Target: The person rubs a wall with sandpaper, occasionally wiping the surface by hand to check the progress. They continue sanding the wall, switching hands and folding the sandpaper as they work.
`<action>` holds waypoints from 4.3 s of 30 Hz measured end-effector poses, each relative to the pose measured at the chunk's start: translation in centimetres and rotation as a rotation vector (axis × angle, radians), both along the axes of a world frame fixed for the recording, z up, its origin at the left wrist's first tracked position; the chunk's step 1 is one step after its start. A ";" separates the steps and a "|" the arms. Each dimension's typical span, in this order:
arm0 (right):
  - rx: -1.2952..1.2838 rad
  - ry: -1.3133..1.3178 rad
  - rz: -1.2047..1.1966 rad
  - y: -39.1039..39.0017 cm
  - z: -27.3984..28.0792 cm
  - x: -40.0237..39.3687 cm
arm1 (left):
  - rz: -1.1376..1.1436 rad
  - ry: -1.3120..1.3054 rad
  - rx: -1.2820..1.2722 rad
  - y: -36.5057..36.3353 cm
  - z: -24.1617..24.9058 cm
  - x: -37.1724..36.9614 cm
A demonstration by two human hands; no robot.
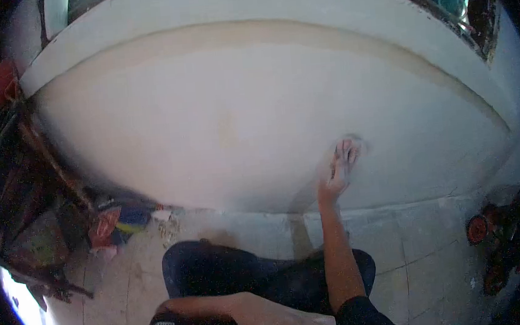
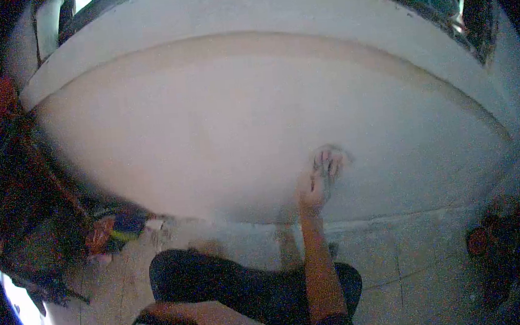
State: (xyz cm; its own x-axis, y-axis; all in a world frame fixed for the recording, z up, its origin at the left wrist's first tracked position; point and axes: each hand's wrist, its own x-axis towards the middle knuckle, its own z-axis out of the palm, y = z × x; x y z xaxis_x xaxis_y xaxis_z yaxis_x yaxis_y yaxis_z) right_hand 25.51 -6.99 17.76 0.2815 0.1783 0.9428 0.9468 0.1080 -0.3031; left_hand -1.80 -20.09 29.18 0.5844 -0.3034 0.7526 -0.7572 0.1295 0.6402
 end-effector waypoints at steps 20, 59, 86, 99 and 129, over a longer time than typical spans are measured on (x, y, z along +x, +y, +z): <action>0.032 0.111 0.041 -2.1 3.1 1.6 | 0.574 -0.271 -0.511 -4.7 7.1 3.6; -0.062 -0.054 0.116 -1.0 3.4 1.3 | 0.762 1.216 0.963 16.5 -27.6 4.3; 0.124 0.558 0.133 -1.8 4.3 2.8 | 0.766 1.071 0.996 17.5 -28.6 4.2; 0.098 0.373 0.126 -1.8 4.5 1.7 | 0.868 1.111 0.979 17.1 -28.1 3.7; 0.078 0.510 0.063 -1.2 3.5 -0.3 | 0.910 1.117 0.992 17.7 -26.8 3.8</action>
State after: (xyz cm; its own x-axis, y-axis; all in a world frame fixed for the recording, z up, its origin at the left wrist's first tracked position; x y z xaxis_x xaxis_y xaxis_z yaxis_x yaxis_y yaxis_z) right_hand 25.25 -8.15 21.22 0.6998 0.1443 0.6996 0.6715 0.2011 -0.7132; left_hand 1.98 -2.40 2.34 0.8782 0.3304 -0.3458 0.4608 -0.7782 0.4266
